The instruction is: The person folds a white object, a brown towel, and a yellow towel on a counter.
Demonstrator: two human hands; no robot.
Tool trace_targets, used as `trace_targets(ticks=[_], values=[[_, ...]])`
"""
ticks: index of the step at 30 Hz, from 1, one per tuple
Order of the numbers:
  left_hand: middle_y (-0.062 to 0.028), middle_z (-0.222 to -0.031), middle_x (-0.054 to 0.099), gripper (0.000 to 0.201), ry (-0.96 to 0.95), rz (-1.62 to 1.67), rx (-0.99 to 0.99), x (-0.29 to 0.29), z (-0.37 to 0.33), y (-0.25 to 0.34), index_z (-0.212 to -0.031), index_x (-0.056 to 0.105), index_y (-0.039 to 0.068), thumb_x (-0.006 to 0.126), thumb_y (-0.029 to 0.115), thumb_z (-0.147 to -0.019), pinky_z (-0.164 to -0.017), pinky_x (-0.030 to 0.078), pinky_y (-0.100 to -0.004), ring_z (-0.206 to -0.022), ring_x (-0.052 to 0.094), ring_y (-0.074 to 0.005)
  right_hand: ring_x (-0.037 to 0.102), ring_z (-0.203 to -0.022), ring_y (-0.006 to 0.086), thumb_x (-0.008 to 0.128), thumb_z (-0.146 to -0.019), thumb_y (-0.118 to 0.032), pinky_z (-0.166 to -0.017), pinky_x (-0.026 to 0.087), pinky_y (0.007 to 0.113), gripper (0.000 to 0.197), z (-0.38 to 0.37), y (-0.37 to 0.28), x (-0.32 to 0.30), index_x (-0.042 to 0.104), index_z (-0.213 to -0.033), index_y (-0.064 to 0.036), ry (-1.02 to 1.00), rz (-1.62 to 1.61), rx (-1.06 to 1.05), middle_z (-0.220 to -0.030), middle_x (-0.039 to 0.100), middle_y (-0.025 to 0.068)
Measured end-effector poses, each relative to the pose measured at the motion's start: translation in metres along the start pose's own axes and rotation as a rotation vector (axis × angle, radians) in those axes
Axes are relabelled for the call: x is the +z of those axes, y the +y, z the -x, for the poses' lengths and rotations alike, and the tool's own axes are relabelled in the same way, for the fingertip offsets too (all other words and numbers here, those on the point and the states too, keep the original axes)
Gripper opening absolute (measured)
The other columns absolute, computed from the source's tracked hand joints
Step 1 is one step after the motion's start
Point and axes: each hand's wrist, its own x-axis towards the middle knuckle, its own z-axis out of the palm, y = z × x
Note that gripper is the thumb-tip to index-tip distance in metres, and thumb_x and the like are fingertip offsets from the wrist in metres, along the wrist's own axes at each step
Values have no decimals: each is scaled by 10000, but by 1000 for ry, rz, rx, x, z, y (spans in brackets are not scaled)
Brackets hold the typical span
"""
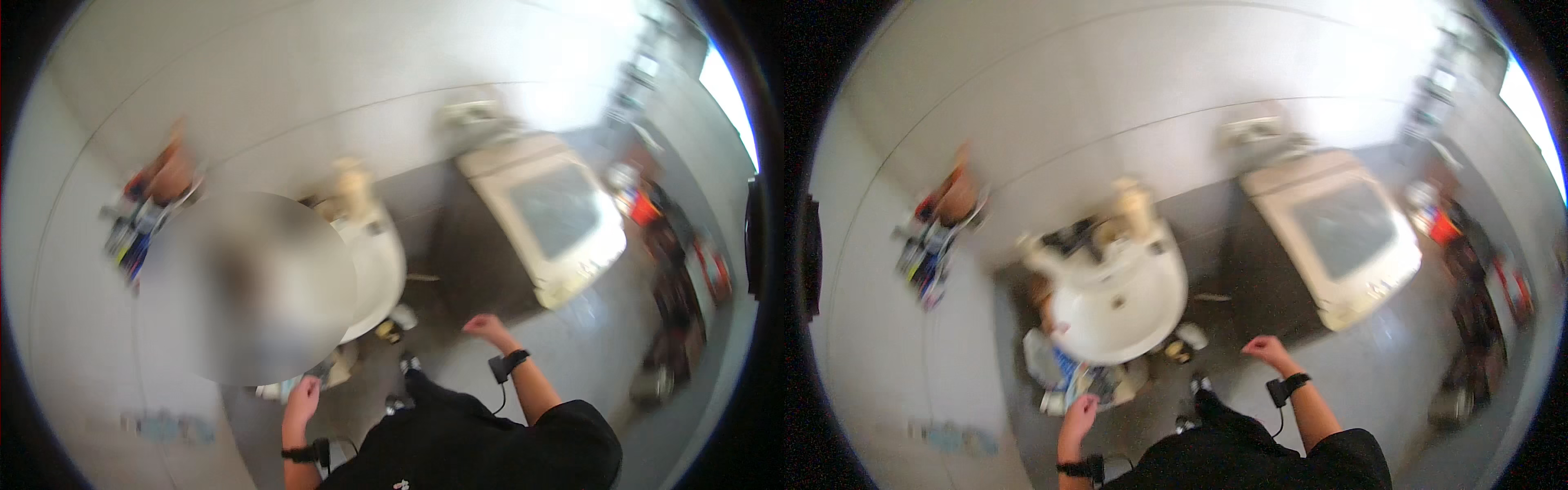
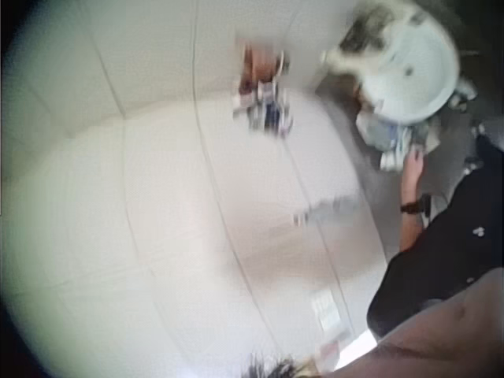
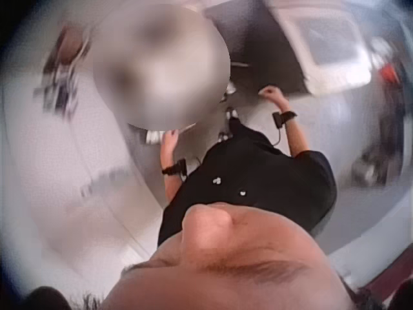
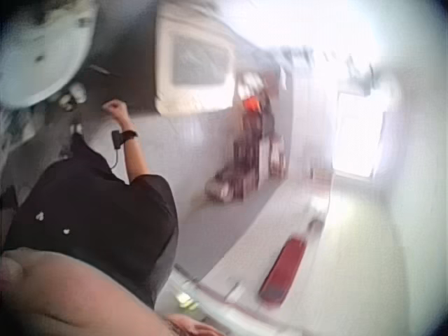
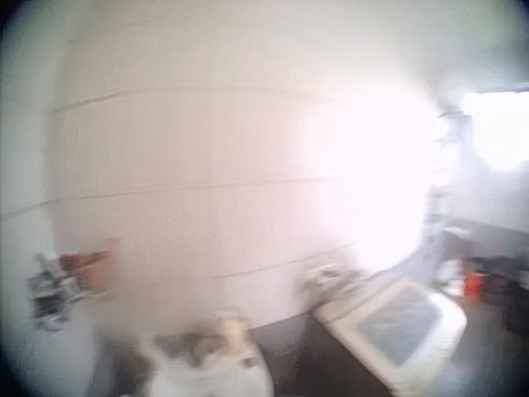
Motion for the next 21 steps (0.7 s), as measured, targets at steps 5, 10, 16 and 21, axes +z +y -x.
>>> trace_targets(ticks=[5, 10, 16, 21], values=[[-176, -880, 669, 236, -508, -365, 198, 95, -64, -60, -1033, 673, 35, 683, 179, -847, -778, 529, -441, -843, 656, -328, 591, -690, 100, 717, -872, -531, -647, 510, 266, 477, 173, 124, -20, 689, -874, -54, 201, -264, 544, -733, 623, 4], [-169, -1055, 657, 330, -652, -294, 457, 228, -86, 75, -1210, 615, 25, 679, 128, -904, -863, 524, -387, -986, 631, -274, 657, -858, 135, 600, -913, -611, -723, 521, 248, 599, 306, 177, -65, 646, -1245, -115, 432, -578, 278, -1215, 655, 62], [-150, -1108, 689, 303, -947, -164, 552, 396, -143, 88, -1162, 629, 10, 648, 221, -944, -847, 520, -375, -972, 644, -257, 659, -882, 113, 632, -907, -573, -625, 534, 241, 693, 392, 338, -115, 436, -1433, -166, 764, -928, 435, -1310, 542, 11], [-147, -1103, 691, 292, -1193, -231, 207, 535, -70, 276, -1153, 630, 17, 655, 217, -942, -839, 522, -367, -968, 647, -248, 639, -772, 139, 620, -923, -490, -596, 525, 295, 497, 459, 466, -169, 566, -1234, -106, 990, -1055, 538, -1102, 596, 40]])
